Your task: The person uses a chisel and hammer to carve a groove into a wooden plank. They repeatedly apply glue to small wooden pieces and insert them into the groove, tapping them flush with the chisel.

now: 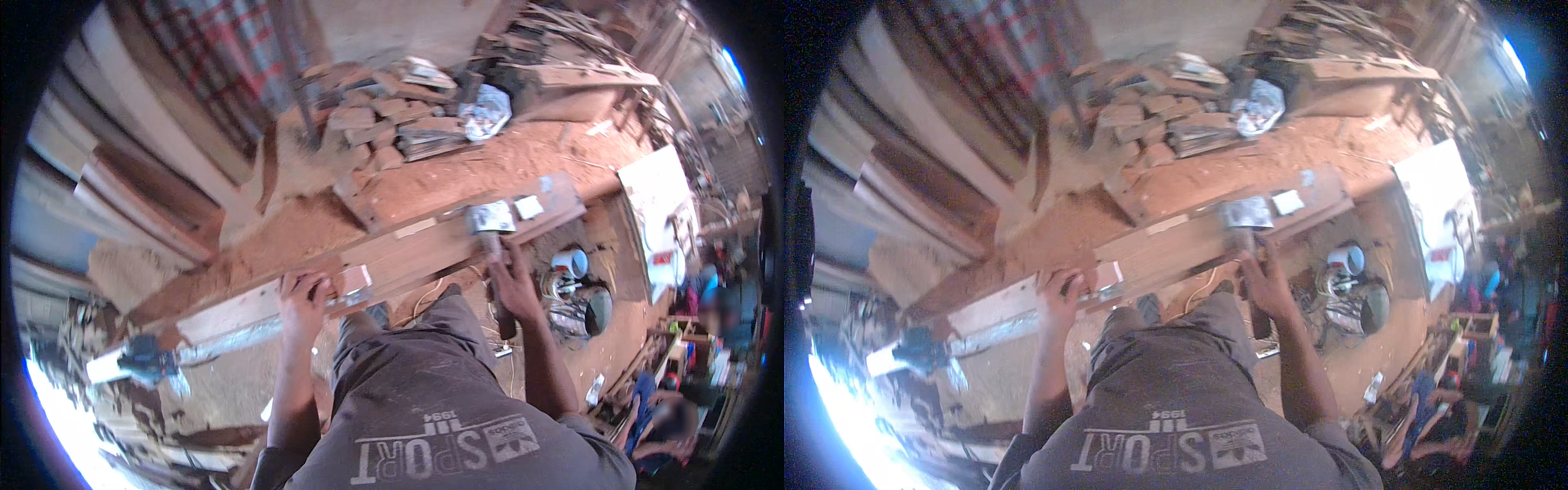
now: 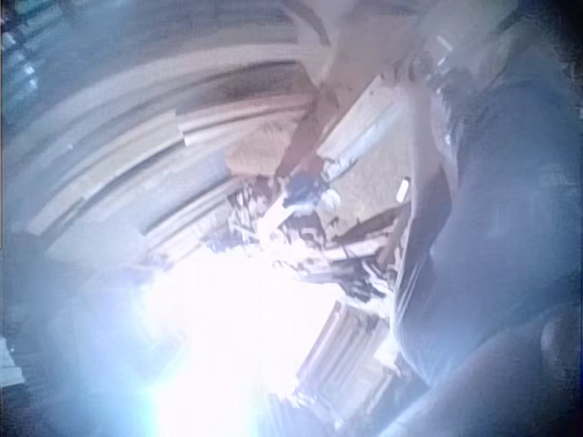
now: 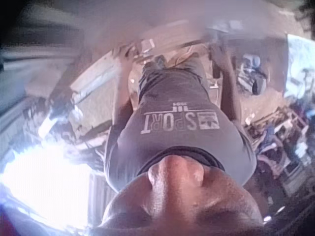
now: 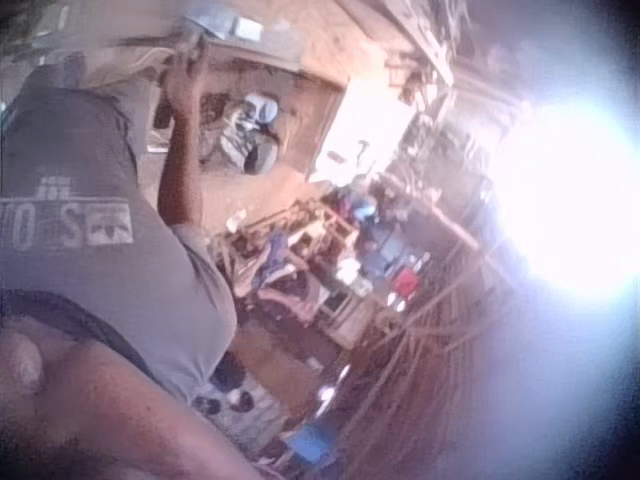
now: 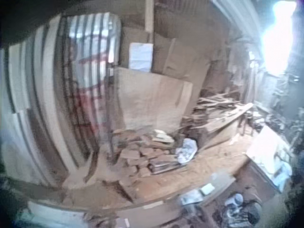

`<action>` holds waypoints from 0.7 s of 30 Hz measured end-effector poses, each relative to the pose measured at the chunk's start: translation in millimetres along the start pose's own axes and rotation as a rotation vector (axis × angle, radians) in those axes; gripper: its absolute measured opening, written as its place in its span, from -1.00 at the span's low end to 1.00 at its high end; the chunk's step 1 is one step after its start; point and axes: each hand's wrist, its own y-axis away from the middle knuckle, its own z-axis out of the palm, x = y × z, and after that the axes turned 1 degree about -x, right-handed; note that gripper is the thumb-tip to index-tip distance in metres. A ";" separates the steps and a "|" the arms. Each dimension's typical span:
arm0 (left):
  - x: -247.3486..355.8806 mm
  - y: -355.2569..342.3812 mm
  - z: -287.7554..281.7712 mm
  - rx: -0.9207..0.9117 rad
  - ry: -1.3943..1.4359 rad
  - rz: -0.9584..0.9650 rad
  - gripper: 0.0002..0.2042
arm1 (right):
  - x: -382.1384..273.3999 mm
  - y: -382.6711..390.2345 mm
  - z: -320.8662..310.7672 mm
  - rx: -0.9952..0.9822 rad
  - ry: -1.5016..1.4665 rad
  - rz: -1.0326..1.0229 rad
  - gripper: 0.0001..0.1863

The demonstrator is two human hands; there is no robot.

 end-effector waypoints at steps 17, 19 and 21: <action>129.9 -24.2 29.0 -0.394 0.558 -0.086 -0.86 | -70.3 56.4 34.1 -0.080 0.389 -0.495 -0.68; 150.5 -28.0 39.2 -0.409 0.573 -0.021 -0.87 | -64.5 61.9 41.5 -0.071 0.311 -0.468 -0.73; 163.8 -25.2 50.8 -0.378 0.615 -0.005 -0.88 | -64.3 63.1 38.6 -0.065 0.247 -0.466 -0.75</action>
